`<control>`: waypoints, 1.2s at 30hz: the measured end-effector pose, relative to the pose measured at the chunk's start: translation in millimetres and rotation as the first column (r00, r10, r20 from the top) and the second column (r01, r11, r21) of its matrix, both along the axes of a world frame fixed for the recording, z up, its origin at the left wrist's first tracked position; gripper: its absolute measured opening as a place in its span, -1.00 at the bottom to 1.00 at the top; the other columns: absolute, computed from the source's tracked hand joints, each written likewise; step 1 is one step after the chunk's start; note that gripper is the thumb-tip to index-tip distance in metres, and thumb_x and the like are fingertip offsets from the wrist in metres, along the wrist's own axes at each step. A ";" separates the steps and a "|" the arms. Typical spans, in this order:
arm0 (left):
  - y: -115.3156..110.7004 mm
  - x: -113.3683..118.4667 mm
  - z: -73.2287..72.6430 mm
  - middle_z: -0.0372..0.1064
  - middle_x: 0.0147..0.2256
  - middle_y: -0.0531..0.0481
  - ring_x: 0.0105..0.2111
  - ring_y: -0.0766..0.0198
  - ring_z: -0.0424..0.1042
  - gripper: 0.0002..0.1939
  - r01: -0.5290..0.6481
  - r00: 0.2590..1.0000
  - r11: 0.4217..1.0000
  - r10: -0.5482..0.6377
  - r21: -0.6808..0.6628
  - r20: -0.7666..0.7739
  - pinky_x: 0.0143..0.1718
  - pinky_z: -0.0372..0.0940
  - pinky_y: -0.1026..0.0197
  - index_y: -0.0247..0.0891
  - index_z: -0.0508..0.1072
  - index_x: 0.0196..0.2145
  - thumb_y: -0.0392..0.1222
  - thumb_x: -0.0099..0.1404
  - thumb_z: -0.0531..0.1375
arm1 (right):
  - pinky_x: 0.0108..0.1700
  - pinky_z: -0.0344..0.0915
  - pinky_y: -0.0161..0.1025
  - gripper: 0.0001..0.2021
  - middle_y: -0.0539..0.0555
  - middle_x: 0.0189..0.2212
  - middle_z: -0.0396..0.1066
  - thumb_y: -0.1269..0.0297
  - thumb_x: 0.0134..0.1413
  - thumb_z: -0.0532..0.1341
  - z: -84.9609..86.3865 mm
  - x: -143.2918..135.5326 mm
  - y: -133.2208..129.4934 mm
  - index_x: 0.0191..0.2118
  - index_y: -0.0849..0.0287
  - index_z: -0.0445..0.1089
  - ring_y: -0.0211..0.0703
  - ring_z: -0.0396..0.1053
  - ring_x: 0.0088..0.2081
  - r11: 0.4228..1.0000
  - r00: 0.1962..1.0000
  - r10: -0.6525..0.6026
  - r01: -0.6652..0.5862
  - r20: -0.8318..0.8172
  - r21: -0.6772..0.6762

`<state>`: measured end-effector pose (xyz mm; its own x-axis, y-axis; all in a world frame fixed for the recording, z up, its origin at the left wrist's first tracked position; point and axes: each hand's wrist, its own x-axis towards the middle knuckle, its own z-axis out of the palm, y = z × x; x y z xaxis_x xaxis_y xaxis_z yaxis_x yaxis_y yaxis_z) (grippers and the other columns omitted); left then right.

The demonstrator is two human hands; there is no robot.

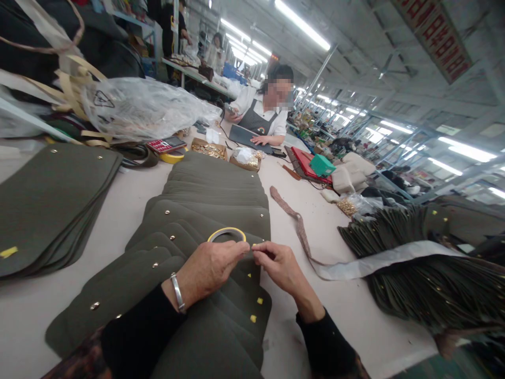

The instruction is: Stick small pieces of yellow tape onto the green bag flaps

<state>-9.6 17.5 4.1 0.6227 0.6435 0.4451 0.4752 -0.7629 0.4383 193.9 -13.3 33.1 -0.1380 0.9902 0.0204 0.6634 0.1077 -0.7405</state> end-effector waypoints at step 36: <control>-14.9 13.6 5.7 0.30 -0.45 0.07 -0.50 0.27 0.31 -0.81 -0.097 0.991 0.973 0.114 0.208 -0.070 -0.50 0.13 0.21 -0.18 0.33 -0.34 -0.29 0.39 -0.02 | -0.48 0.30 -0.34 -0.91 -0.02 -0.56 0.41 0.35 0.00 0.17 -23.7 -28.0 -8.6 -0.44 0.18 0.40 -0.26 0.36 -0.55 0.935 0.931 -0.287 0.323 -0.226 0.146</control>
<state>4.0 2.5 9.8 0.5952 0.6087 0.5246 0.5853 -0.7757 0.2360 165.9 -21.9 9.4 0.1950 0.9612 0.1949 0.5272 0.0649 -0.8473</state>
